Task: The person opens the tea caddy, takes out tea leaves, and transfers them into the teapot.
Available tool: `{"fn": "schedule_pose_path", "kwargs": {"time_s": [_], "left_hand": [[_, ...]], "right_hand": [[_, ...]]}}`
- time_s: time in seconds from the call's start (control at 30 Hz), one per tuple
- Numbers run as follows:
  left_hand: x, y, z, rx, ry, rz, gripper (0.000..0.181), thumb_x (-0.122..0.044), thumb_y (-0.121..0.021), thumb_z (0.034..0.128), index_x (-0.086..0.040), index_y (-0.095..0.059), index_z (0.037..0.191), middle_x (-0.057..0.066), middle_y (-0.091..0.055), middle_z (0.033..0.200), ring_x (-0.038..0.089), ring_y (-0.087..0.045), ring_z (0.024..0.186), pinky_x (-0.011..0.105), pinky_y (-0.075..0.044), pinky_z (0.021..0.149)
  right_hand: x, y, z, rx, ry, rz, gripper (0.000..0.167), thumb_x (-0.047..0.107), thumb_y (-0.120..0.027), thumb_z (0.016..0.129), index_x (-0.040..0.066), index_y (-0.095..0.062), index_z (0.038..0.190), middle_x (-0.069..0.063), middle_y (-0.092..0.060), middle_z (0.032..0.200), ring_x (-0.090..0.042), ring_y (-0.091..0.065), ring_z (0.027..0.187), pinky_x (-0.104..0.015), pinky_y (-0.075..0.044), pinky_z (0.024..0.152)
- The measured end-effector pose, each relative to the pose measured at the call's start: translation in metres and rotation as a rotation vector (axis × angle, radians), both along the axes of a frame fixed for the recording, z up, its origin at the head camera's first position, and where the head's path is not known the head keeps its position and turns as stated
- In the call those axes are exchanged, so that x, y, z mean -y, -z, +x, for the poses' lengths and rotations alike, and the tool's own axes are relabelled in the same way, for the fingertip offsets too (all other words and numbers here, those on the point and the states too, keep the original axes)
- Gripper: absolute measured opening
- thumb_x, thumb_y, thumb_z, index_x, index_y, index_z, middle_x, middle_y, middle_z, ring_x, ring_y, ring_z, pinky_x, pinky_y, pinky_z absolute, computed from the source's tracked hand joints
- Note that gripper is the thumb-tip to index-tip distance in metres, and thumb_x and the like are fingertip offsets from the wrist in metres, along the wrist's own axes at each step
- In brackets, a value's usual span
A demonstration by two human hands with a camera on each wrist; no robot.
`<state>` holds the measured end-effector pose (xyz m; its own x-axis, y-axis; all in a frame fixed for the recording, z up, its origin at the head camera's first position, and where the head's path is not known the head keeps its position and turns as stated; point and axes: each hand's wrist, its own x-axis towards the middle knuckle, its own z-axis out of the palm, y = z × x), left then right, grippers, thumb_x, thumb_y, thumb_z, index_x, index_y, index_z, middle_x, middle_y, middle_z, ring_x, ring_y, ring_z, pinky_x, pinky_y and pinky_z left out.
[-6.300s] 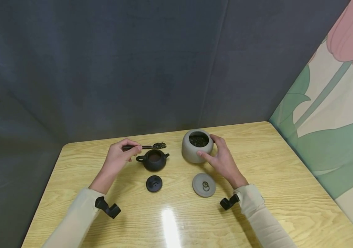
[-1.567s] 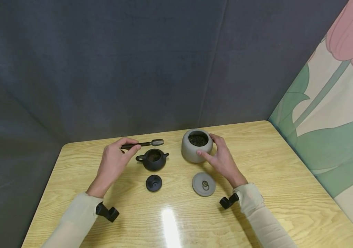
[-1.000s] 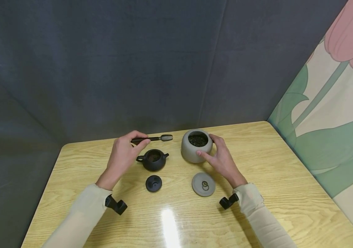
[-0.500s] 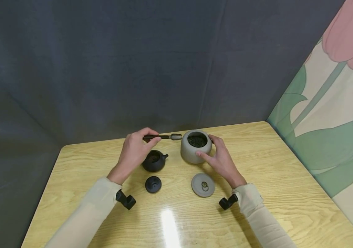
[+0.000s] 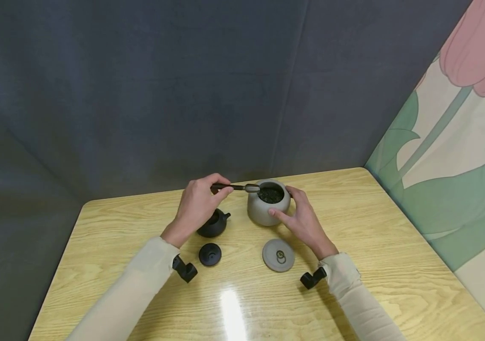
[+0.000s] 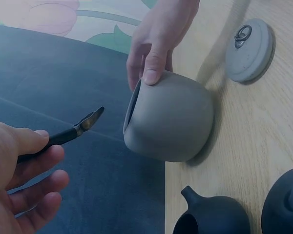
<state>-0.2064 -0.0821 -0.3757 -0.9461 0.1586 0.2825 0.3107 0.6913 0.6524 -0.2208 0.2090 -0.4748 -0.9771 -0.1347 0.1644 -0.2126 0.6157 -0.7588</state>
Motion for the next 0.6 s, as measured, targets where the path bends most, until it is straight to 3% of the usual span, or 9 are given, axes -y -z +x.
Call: {"fn": "schedule_pose_path", "kwargs": {"time_s": [0.23, 0.6], "left_hand": [[-0.011, 0.001, -0.006, -0.046, 0.021, -0.082, 0.017, -0.032, -0.074, 0.1020, -0.019, -0.079, 0.112, 0.002, -0.081, 0.094, 0.011, -0.061, 0.062, 0.028, -0.041, 0.052], [-0.030, 0.002, -0.017, -0.089, 0.045, -0.212, 0.020, -0.033, -0.074, 0.1017, -0.019, -0.079, 0.114, 0.000, -0.077, 0.079, 0.010, -0.053, 0.052, 0.026, -0.039, 0.049]], "right_hand": [[0.000, 0.001, 0.000, 0.002, -0.003, -0.002, 0.091, 0.049, -0.080, 0.094, 0.006, -0.038, 0.162, -0.021, -0.043, 0.161, -0.040, -0.044, 0.151, -0.061, -0.036, 0.125], [-0.001, 0.001, -0.001, -0.010, -0.005, -0.015, 0.090, 0.049, -0.081, 0.094, 0.007, -0.039, 0.162, -0.020, -0.043, 0.161, -0.038, -0.045, 0.150, -0.060, -0.036, 0.125]]}}
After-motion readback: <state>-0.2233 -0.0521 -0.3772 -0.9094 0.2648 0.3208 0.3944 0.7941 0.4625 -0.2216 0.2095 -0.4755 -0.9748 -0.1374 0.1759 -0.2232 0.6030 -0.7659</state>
